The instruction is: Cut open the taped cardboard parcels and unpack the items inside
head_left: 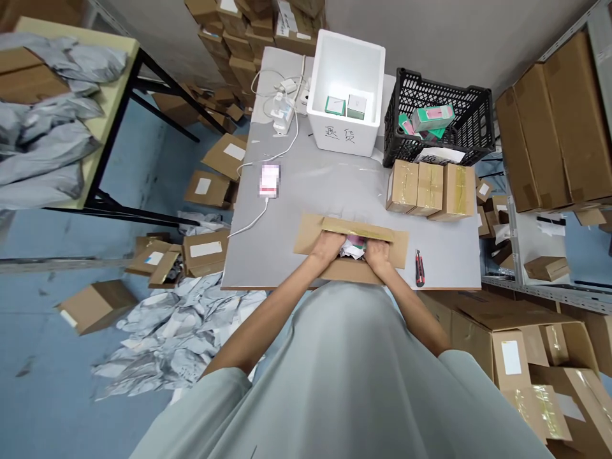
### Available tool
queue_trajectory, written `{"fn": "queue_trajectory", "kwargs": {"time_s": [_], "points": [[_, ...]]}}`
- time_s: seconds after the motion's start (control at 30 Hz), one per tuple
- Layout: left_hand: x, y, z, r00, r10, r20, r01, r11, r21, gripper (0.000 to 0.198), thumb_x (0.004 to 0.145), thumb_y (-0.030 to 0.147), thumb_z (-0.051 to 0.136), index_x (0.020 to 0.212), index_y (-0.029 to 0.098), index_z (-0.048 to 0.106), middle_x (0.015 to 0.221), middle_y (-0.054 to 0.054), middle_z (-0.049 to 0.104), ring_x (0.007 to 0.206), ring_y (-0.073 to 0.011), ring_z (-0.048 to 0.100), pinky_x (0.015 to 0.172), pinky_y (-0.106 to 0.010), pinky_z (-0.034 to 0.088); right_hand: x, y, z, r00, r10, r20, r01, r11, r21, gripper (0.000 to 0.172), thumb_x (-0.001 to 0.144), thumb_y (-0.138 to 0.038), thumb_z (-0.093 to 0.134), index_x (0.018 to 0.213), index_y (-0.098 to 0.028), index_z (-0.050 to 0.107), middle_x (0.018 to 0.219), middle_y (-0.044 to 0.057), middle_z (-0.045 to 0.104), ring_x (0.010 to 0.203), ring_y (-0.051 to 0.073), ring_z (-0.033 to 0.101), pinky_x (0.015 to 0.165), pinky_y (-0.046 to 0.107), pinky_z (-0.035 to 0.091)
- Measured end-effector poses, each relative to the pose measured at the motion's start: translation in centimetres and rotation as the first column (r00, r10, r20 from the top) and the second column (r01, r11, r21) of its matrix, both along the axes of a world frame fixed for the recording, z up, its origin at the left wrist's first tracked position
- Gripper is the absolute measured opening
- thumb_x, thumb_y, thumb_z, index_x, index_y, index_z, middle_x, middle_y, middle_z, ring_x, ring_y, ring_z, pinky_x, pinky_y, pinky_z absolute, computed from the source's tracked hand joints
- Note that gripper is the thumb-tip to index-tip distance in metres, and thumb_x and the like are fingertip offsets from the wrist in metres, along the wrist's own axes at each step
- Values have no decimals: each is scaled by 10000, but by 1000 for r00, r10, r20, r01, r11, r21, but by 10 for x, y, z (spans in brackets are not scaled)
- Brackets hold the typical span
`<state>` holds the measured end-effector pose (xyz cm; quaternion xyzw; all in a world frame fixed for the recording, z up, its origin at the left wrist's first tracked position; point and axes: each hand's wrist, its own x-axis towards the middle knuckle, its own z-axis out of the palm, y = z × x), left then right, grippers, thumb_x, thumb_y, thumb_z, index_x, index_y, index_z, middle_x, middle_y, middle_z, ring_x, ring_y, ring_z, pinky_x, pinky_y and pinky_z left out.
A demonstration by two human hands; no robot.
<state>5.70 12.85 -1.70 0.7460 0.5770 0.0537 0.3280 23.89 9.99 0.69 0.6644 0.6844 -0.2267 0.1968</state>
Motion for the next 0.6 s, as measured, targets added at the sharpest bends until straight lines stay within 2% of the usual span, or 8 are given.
{"fn": "queue_trajectory", "kwargs": {"time_s": [0.1, 0.2, 0.37, 0.47, 0.6], "points": [[-11, -10, 13, 982, -176, -75, 180, 982, 57, 620, 885, 15, 553, 1460, 142, 745, 1468, -248, 741, 1475, -402, 641, 1328, -541, 418, 6, -9, 12, 1000, -7, 4, 7, 1000, 24, 447, 1043, -81, 615, 1476, -112, 720, 1424, 270, 757, 1314, 333, 760, 1105, 383, 600], [-23, -20, 24, 957, -271, -105, 284, 947, 150, 796, 841, 27, 666, 1620, 186, 619, 1555, -236, 664, 1542, -426, 567, 1354, -587, 398, 15, -18, 21, 999, 4, -32, -1, 997, 83, 612, 1040, -189, 729, 1622, -90, 566, 1528, 276, 645, 1367, 343, 712, 1159, 410, 575], [-37, -22, 28, 955, -295, -32, 297, 944, 147, 909, 866, 48, 692, 1733, 207, 470, 1566, -211, 612, 1502, -409, 595, 1280, -563, 516, 32, -24, 19, 992, 54, -110, -42, 993, 113, 706, 1068, -322, 767, 1675, -119, 467, 1500, 223, 577, 1319, 330, 700, 1097, 403, 591], [-43, -24, 27, 956, -293, 21, 285, 942, 175, 904, 874, 23, 663, 1735, 222, 470, 1568, -202, 603, 1499, -388, 605, 1244, -537, 565, 40, -24, 14, 986, 97, -138, -73, 982, 174, 626, 1066, -346, 759, 1611, -142, 528, 1481, 205, 570, 1284, 322, 681, 1080, 408, 587], [-53, -37, 36, 959, -274, 74, 250, 938, 238, 858, 928, 35, 644, 1740, 254, 474, 1595, -194, 600, 1530, -376, 592, 1241, -522, 582, 47, -26, 17, 972, 151, -181, -94, 952, 290, 587, 1018, -362, 774, 1545, -161, 612, 1612, 225, 528, 1402, 378, 564, 1156, 474, 555]]}}
